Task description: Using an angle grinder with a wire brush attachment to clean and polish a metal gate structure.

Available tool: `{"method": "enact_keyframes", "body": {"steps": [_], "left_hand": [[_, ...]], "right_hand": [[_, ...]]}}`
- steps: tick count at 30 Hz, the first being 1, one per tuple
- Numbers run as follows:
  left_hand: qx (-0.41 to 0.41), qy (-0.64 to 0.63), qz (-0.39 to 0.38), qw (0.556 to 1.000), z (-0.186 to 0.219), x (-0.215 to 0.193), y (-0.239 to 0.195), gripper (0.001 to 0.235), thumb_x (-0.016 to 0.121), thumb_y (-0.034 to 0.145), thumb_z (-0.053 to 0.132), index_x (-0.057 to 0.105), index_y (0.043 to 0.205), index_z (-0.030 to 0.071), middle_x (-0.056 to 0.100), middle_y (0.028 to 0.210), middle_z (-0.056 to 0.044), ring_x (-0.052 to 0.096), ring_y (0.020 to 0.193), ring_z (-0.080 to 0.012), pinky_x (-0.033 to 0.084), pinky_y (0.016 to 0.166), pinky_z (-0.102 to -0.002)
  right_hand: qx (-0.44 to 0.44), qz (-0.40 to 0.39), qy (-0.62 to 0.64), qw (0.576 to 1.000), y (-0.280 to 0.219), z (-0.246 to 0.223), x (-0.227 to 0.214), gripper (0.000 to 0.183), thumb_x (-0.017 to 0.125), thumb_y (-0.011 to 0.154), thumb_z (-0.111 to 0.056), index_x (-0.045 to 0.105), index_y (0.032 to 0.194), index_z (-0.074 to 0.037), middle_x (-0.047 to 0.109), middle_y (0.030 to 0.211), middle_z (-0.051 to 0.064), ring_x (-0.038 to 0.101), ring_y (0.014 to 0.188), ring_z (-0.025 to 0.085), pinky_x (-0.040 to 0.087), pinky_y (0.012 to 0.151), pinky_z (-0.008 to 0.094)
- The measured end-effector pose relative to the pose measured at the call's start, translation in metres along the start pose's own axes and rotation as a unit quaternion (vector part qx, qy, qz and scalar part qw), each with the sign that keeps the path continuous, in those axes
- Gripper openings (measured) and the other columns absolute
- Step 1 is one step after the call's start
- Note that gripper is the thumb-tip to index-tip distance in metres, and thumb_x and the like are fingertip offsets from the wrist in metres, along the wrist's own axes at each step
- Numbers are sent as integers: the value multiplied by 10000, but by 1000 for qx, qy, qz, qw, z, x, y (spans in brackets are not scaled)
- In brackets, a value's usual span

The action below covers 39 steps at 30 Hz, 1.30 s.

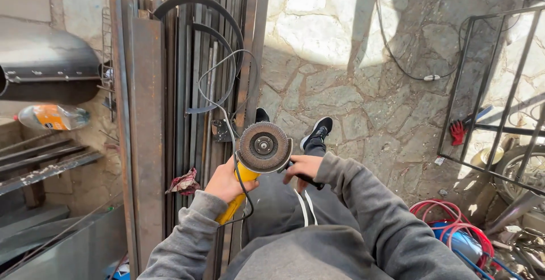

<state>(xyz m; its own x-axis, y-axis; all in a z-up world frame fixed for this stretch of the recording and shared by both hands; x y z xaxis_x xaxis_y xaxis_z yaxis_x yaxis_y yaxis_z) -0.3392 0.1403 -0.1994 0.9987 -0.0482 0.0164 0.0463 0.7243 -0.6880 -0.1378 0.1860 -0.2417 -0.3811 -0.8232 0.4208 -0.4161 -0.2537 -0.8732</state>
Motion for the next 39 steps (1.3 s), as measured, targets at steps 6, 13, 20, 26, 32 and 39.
{"method": "enact_keyframes", "body": {"steps": [6,13,20,26,32,39], "left_hand": [[-70,-32,27,997,-87,-12,62,691,861,657,209,607,1288,86,782,1089,-118,749,1046,-238,555,930,-363],[-130,-98,58,985,-153,-45,117,776,868,674,200,551,1376,113,758,1142,-103,730,1072,-222,550,951,-356],[-139,-162,112,971,-198,-71,120,785,871,710,183,533,1411,82,743,1209,-87,715,1125,-205,548,992,-339],[-137,-183,125,966,-215,-77,122,717,880,717,170,569,1353,56,732,1222,-75,710,1114,-184,557,989,-336],[-107,-231,155,955,-209,-85,127,645,864,750,125,582,1327,57,730,1199,-57,708,1097,-169,572,979,-337],[-105,-277,144,944,-195,-77,135,640,861,741,89,577,1314,56,715,1194,-46,701,1077,-159,590,952,-338]], "right_hand": [[-159,-13,-140,977,120,29,-81,509,791,907,-297,586,1245,24,700,1070,173,661,990,233,560,874,396],[87,-100,15,991,195,22,-106,555,520,936,-444,586,1333,-62,733,1135,120,733,926,199,578,773,362],[-125,-44,-181,974,230,-68,-113,348,579,1033,-283,558,1256,-16,714,1123,142,722,943,235,592,804,407],[95,-13,-95,991,245,-34,-134,559,325,1054,-473,706,1096,-66,764,990,171,738,746,204,598,659,316],[-35,28,-199,979,247,-36,-169,567,430,1100,-469,737,1093,8,723,1018,233,697,906,287,544,852,378],[-102,33,88,990,206,-103,-162,432,437,982,-404,614,1265,-130,734,1214,57,676,1194,256,579,976,406]]}}
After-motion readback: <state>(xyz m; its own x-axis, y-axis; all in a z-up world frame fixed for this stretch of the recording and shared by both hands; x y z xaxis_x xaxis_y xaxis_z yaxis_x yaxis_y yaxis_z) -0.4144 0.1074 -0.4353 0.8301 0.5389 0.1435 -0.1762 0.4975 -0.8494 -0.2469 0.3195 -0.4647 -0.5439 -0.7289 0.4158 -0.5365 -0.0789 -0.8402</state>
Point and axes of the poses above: each hand's wrist, its own y-axis towards the middle knuckle, its own x-axis out of the palm, z = x × y, the point moved 10 cm from there along y, towards the middle knuckle
